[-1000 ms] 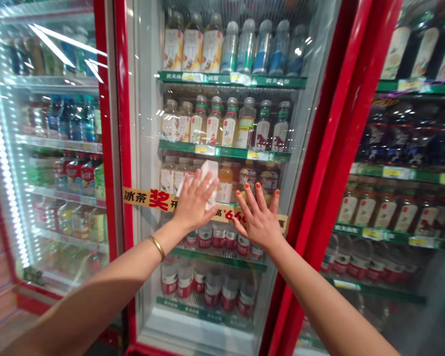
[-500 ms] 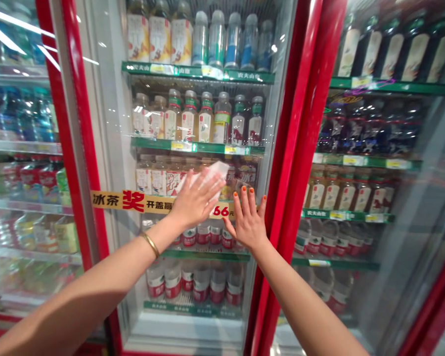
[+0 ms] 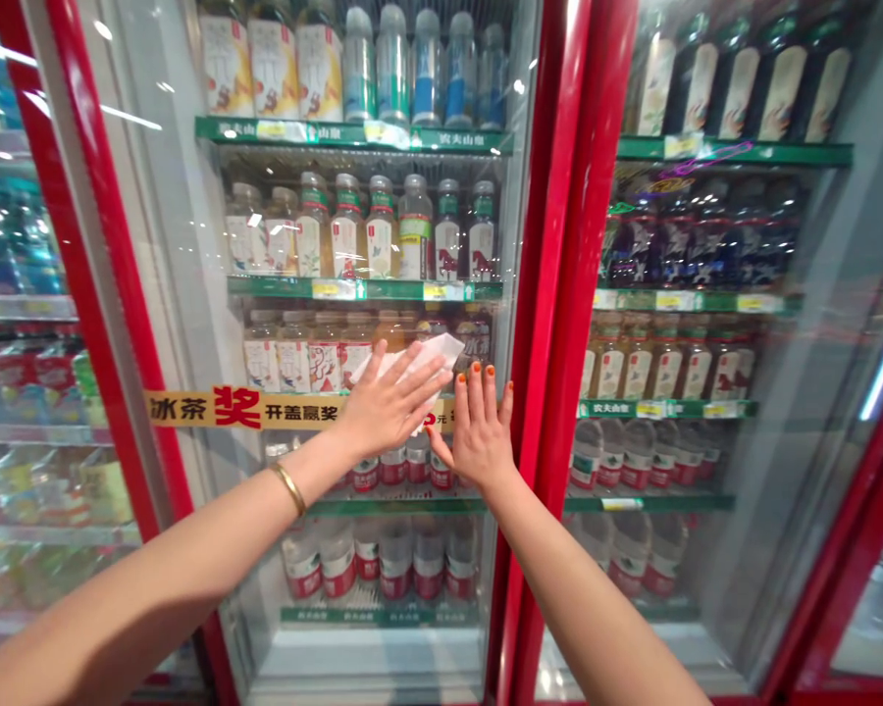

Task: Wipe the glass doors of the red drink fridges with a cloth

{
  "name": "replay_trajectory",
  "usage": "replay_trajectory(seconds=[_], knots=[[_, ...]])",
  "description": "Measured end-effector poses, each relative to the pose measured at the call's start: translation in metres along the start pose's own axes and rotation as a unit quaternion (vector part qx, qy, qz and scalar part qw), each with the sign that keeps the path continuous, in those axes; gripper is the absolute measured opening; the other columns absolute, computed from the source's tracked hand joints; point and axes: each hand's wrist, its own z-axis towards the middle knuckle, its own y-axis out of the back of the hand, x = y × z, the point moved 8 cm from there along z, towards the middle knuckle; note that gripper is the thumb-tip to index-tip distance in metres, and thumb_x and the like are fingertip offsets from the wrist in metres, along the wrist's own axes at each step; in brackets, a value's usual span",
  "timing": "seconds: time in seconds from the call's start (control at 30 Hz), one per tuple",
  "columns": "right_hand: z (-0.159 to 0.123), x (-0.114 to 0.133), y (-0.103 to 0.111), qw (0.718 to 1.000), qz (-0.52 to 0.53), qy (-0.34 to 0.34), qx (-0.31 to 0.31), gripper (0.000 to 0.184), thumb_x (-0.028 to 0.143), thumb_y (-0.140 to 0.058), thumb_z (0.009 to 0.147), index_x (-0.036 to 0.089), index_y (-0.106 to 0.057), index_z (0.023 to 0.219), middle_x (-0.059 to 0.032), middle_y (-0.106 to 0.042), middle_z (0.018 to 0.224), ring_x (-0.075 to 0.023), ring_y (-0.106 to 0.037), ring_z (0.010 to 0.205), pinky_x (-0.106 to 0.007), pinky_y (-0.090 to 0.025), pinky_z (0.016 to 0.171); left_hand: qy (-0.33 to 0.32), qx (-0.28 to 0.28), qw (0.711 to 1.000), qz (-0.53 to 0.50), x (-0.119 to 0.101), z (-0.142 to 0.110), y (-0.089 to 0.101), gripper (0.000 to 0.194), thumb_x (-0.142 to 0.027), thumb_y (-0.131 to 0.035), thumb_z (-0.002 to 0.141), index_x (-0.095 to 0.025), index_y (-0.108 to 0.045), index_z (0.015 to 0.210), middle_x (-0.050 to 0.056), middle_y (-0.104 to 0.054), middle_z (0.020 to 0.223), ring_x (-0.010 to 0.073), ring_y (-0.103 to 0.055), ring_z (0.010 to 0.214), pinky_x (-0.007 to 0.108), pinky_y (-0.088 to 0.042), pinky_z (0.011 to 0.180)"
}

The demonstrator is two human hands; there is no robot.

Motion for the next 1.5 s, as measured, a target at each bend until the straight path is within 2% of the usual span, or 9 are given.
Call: replay_trajectory(seconds=[0.13, 0.3, 0.43, 0.57, 0.8, 0.93, 1.07, 1.3, 1.5], knots=[[0.001, 0.003, 0.002, 1.0, -0.004, 0.011, -0.005, 0.106, 0.056, -0.061, 0.102, 0.005, -0.008, 0.178, -0.0238, -0.006, 0.185, -0.0381, 0.003, 0.175, -0.072, -0.008, 0.138, -0.022, 0.009, 1.0, 0.0, 0.01, -0.063, 0.009, 0.077, -0.053, -0.057, 0.107, -0.041, -0.024, 0.176, -0.004, -0.049, 0.172, 0.0213, -0.009, 0.174, 0.056, 0.013, 0.142], [0.001, 0.002, -0.002, 1.0, -0.016, 0.012, 0.009, 0.104, 0.058, -0.06, 0.103, 0.004, -0.013, 0.177, -0.0243, -0.017, 0.184, -0.0387, 0.004, 0.175, -0.071, -0.004, 0.138, 0.219, -0.045, 0.974, 0.025, 0.088, -0.053, 0.028, 0.073, -0.049, -0.043, 0.113, -0.04, -0.01, 0.178, -0.001, -0.02, 0.185, 0.0263, 0.005, 0.175, 0.067, 0.015, 0.138], [-0.001, 0.0, -0.002, 1.0, -0.017, 0.007, 0.013, 0.097, 0.052, -0.061, 0.104, 0.014, -0.012, 0.179, -0.0214, -0.014, 0.186, -0.0377, 0.002, 0.175, -0.072, -0.008, 0.138, 0.11, -0.012, 0.993, 0.027, 0.037, -0.016, 0.008, 0.073, -0.044, -0.044, 0.112, -0.04, -0.011, 0.178, -0.005, -0.022, 0.184, 0.0222, 0.008, 0.175, 0.061, 0.016, 0.14], [-0.001, 0.001, -0.001, 1.0, -0.019, 0.012, 0.018, 0.093, 0.05, -0.062, 0.104, 0.022, -0.016, 0.18, -0.0174, -0.003, 0.187, -0.0385, 0.001, 0.175, -0.072, -0.009, 0.137, -0.045, 0.037, 0.998, 0.026, -0.007, -0.077, -0.003, 0.079, -0.052, -0.056, 0.107, -0.041, -0.019, 0.176, -0.009, -0.031, 0.181, 0.0187, 0.0, 0.175, 0.051, 0.009, 0.144], [-0.001, 0.001, -0.001, 1.0, -0.015, 0.01, 0.012, 0.096, 0.048, -0.065, 0.102, 0.022, -0.016, 0.179, -0.0179, -0.004, 0.187, -0.0413, -0.003, 0.174, -0.074, -0.012, 0.136, 0.295, -0.029, 0.955, 0.032, 0.12, -0.133, 0.036, 0.078, -0.049, -0.045, 0.112, -0.04, -0.005, 0.178, -0.004, -0.005, 0.188, 0.028, 0.006, 0.175, 0.06, 0.007, 0.142], [-0.001, 0.0, 0.001, 1.0, -0.011, 0.012, 0.009, 0.094, 0.047, -0.065, 0.102, 0.024, -0.016, 0.18, -0.0167, -0.006, 0.187, -0.0422, -0.009, 0.174, -0.076, -0.014, 0.135, 0.206, -0.014, 0.978, 0.009, 0.063, -0.078, 0.012, 0.084, -0.049, -0.053, 0.108, -0.038, -0.009, 0.179, -0.002, -0.018, 0.186, 0.0256, 0.003, 0.175, 0.057, 0.003, 0.144], [-0.001, 0.0, 0.002, 1.0, -0.012, 0.018, 0.007, 0.097, 0.048, -0.067, 0.102, 0.025, -0.015, 0.18, -0.0167, -0.007, 0.187, -0.0429, -0.011, 0.174, -0.077, -0.015, 0.135, 0.078, 0.058, 0.995, -0.015, 0.002, -0.116, -0.015, 0.084, -0.055, -0.061, 0.104, -0.046, -0.019, 0.176, -0.008, -0.038, 0.178, 0.0193, -0.009, 0.175, 0.048, 0.007, 0.144], [-0.003, 0.0, -0.001, 1.0, -0.018, 0.019, 0.003, 0.096, 0.048, -0.066, 0.101, 0.023, -0.016, 0.179, -0.016, -0.006, 0.187, -0.043, -0.008, 0.174, -0.077, -0.013, 0.135, 0.354, -0.049, 0.933, 0.034, 0.132, -0.185, 0.033, 0.082, -0.053, -0.049, 0.11, -0.038, -0.007, 0.178, 0.004, -0.016, 0.186, 0.0317, -0.001, 0.175, 0.068, 0.004, 0.14], [-0.004, 0.004, -0.003, 0.999, -0.024, 0.015, 0.019, 0.097, 0.048, -0.064, 0.102, 0.022, -0.012, 0.18, -0.0172, 0.001, 0.187, -0.0488, -0.007, 0.173, -0.086, -0.014, 0.13, 0.228, -0.01, 0.973, 0.036, 0.066, -0.137, 0.012, 0.079, -0.053, -0.047, 0.111, -0.036, -0.009, 0.179, -0.001, -0.021, 0.185, 0.0243, 0.003, 0.175, 0.054, 0.001, 0.144]])
